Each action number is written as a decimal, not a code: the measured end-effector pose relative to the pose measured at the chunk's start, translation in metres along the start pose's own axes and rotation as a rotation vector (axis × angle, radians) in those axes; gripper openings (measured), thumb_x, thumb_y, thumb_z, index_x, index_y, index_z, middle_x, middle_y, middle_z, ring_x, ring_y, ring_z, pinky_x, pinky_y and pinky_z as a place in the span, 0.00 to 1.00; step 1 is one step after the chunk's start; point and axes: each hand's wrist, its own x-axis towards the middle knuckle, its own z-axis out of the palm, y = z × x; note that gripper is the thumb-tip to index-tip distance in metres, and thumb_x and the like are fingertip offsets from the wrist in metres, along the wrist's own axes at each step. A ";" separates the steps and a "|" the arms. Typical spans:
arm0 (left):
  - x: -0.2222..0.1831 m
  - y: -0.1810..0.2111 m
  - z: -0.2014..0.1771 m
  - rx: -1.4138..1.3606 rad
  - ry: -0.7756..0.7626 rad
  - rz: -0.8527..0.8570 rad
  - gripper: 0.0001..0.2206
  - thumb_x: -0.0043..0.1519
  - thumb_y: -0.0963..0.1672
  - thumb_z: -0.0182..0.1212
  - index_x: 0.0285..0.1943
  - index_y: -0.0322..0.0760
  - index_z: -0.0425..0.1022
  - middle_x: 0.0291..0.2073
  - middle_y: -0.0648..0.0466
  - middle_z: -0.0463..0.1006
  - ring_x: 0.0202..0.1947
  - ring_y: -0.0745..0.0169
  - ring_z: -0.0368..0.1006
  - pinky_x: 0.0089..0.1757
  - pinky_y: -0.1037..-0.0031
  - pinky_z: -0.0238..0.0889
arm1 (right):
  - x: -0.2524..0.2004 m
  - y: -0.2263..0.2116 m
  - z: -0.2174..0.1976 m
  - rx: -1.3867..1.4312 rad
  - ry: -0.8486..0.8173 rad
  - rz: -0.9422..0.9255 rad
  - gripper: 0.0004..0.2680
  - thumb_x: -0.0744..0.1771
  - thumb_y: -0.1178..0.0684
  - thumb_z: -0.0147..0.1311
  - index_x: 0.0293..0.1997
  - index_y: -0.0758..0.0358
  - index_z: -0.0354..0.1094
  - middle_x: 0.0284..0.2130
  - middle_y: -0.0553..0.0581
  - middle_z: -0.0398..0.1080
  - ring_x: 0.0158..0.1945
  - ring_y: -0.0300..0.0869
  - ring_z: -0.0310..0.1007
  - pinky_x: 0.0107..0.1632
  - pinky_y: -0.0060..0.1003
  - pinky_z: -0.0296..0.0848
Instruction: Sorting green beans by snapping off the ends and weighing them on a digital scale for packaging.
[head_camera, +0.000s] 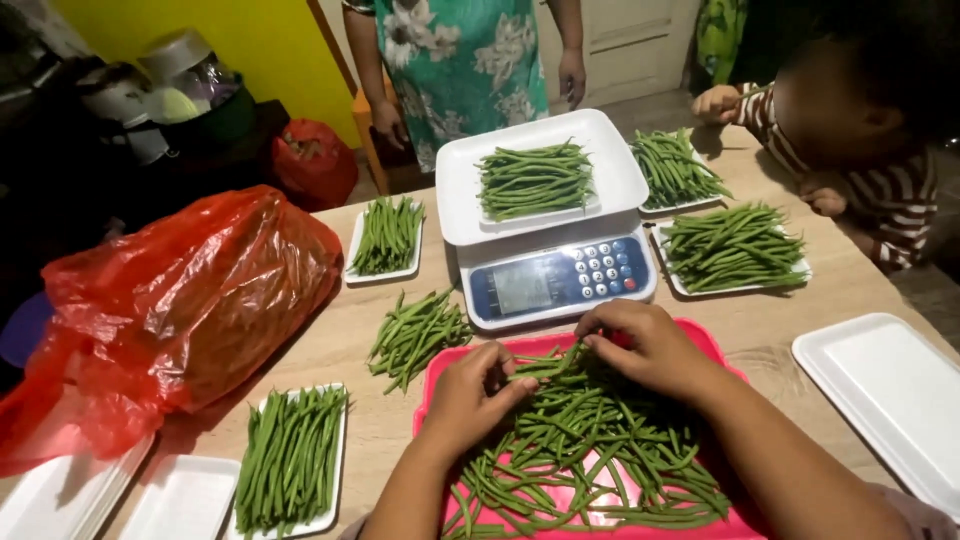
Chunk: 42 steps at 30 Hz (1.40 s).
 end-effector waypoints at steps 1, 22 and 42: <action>0.000 0.005 -0.003 0.015 -0.061 -0.063 0.14 0.60 0.53 0.67 0.34 0.47 0.68 0.26 0.63 0.70 0.26 0.69 0.63 0.31 0.75 0.54 | 0.000 -0.001 -0.001 -0.001 -0.039 0.009 0.04 0.65 0.55 0.56 0.40 0.56 0.76 0.35 0.49 0.80 0.40 0.39 0.78 0.45 0.35 0.71; 0.000 -0.005 -0.001 0.017 0.057 0.172 0.07 0.62 0.47 0.65 0.45 0.45 0.83 0.33 0.51 0.82 0.39 0.44 0.80 0.43 0.61 0.72 | 0.000 -0.007 0.002 0.020 0.027 -0.038 0.04 0.64 0.58 0.60 0.39 0.58 0.77 0.30 0.60 0.79 0.37 0.57 0.80 0.45 0.49 0.76; -0.001 -0.002 0.000 0.035 0.147 0.224 0.07 0.63 0.47 0.64 0.47 0.47 0.82 0.32 0.52 0.81 0.38 0.47 0.80 0.42 0.62 0.72 | -0.003 -0.004 0.002 0.001 0.024 -0.021 0.04 0.63 0.59 0.61 0.39 0.59 0.78 0.29 0.61 0.79 0.37 0.56 0.80 0.44 0.49 0.76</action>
